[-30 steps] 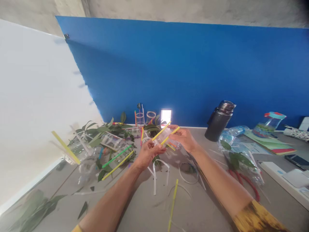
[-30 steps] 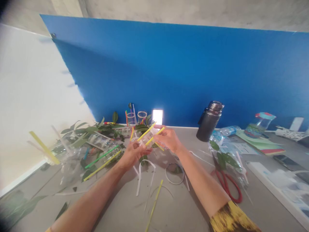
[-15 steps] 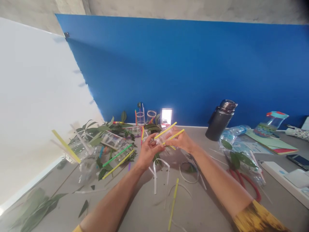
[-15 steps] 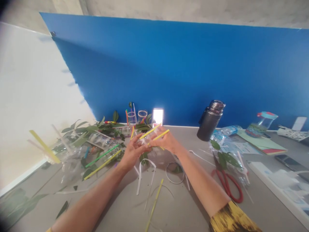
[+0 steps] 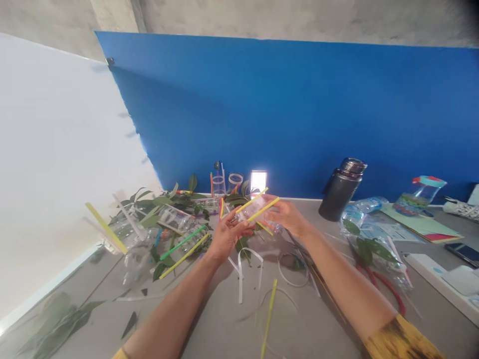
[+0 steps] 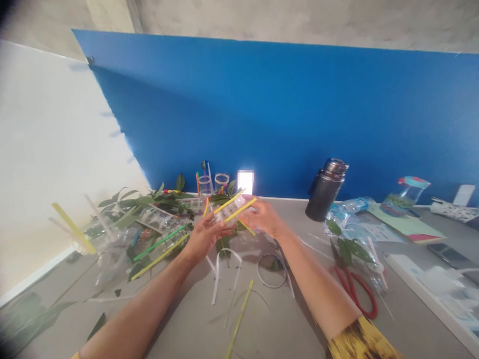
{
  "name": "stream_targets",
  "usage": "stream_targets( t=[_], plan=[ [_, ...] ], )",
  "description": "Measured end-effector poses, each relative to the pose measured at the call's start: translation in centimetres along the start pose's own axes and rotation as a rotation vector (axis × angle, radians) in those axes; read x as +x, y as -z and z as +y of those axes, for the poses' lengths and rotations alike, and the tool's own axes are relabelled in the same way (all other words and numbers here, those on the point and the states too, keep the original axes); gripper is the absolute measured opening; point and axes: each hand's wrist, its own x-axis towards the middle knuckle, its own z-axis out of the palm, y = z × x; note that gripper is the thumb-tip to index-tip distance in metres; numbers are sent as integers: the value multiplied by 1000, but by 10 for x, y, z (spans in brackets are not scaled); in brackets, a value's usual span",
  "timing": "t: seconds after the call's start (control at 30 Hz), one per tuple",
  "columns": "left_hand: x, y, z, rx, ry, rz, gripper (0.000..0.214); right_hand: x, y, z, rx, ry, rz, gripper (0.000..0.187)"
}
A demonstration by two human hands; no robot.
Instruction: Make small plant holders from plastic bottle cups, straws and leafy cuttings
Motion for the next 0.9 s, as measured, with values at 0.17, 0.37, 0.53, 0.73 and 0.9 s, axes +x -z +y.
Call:
stream_targets(
  t=[0.17, 0.37, 0.53, 0.73, 0.9],
  plan=[
    [-3, -3, -2, 24, -22, -24, 66, 3, 1, 2, -36, 88, 72, 27],
    [0, -2, 0, -40, -21, 74, 77, 3, 4, -2, 27, 56, -75, 40],
    [0, 1, -2, 27, 17, 55, 62, 4, -2, -3, -30, 99, 110, 28],
    [2, 0, -4, 47, 13, -9, 58, 3, -8, 8, -114, 130, 203, 25],
    [5, 4, 3, -41, -12, -10, 49, 0, -6, 11, -44, 158, 203, 47]
  ],
)
